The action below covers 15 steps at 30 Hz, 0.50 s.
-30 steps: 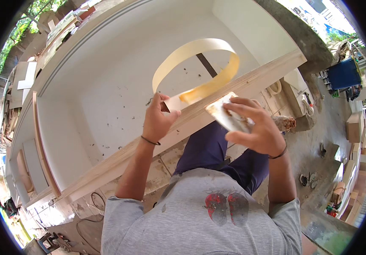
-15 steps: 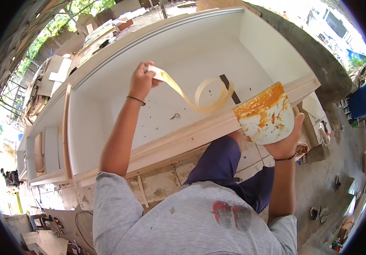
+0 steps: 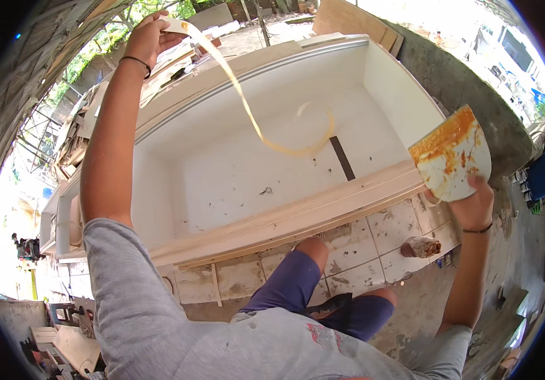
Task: The person applies adhesive to a strip of veneer using a scraper and then attaches the veneer to the edge of a wooden cabinet frame.
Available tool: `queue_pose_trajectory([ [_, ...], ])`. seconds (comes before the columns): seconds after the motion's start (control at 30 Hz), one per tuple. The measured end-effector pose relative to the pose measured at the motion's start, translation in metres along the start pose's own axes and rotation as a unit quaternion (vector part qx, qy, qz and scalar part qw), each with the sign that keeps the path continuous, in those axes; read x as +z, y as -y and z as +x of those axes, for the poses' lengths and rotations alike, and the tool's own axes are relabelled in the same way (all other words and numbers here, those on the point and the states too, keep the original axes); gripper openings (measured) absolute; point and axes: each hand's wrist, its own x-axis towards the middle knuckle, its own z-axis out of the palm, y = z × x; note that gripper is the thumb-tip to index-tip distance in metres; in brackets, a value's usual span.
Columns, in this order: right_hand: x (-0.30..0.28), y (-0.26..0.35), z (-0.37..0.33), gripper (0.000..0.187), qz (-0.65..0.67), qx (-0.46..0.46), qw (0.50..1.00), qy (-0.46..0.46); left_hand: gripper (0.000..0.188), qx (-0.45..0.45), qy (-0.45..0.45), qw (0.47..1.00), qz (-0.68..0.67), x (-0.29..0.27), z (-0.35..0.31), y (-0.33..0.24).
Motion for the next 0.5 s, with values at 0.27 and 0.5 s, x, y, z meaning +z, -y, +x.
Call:
queue_pose_trajectory([
  [0.27, 0.101, 0.028, -0.02, 0.057, -0.016, 0.098, 0.985, -0.141, 0.039, -0.011, -0.053, 0.998, -0.03, -0.051, -0.015, -0.099],
  [0.5, 0.223, 0.073, -0.011, 0.033, -0.692, -0.179, 0.691, 0.11, 0.045, -0.018, -0.059, 0.996, -0.061, -0.094, -0.031, -0.206],
])
